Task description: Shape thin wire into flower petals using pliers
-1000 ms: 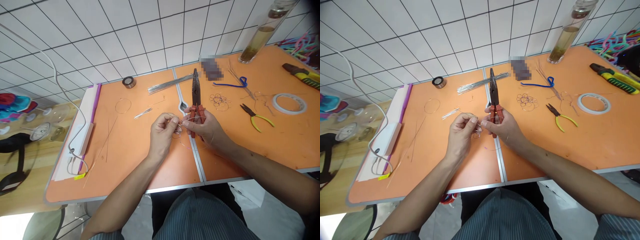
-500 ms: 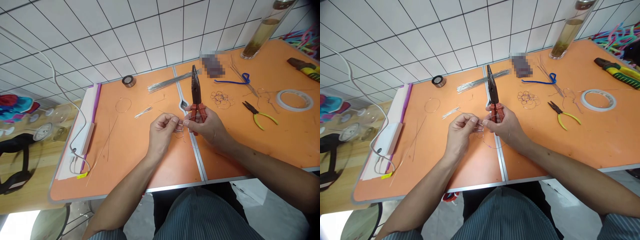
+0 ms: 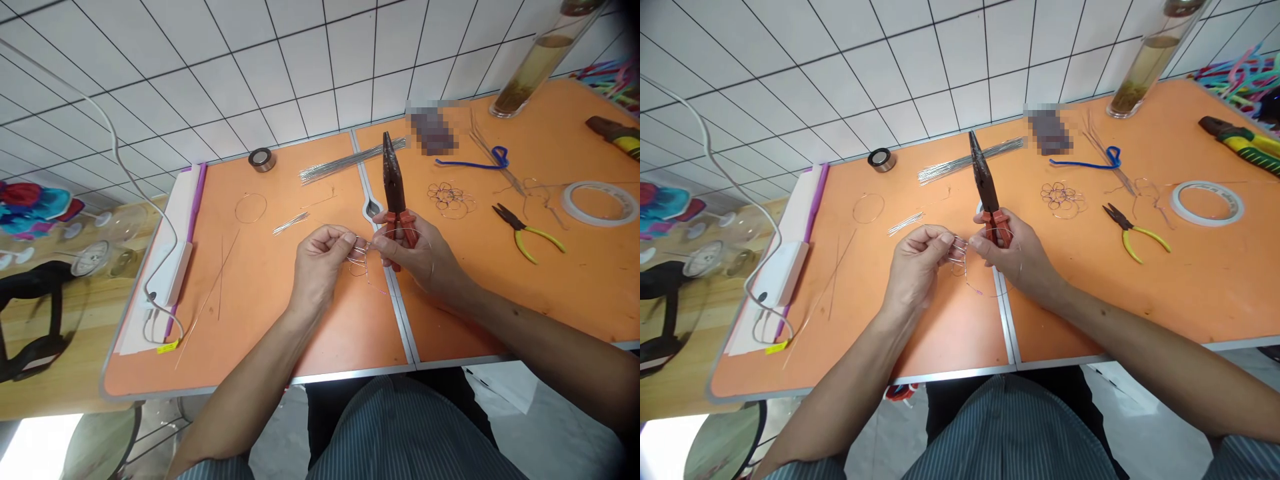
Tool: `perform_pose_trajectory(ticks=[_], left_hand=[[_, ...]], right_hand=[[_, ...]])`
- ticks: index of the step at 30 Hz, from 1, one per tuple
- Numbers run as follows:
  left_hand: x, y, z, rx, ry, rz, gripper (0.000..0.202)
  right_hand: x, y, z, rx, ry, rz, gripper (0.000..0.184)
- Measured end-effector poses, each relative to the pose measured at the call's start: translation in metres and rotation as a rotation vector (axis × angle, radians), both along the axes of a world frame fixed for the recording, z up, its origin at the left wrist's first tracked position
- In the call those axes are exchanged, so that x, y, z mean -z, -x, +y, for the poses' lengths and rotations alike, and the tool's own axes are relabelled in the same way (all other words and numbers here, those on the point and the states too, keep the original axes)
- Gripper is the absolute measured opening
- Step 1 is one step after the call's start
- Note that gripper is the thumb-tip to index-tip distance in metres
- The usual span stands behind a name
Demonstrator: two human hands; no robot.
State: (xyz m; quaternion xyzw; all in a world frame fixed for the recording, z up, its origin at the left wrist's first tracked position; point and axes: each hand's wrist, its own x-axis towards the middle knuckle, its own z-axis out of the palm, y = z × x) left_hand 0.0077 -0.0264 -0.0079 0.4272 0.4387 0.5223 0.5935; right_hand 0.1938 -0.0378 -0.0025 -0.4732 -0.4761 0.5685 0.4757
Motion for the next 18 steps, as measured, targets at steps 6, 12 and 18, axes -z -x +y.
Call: perform_pose_trajectory(ticks=[6, 12, 18], left_hand=[[-0.004, 0.009, 0.004, -0.098, -0.13, -0.004, 0.024], [-0.008, 0.017, 0.009, -0.178, -0.185, -0.012, 0.024], [-0.008, 0.02, 0.012, -0.179, -0.234, -0.009, 0.024]], right_hand=[[0.006, -0.013, 0.004, -0.094, 0.026, -0.101, 0.043], [0.008, -0.028, 0.01, -0.18, -0.118, -0.545, 0.033], [-0.001, -0.036, 0.011, -0.282, -0.166, -0.662, 0.031]])
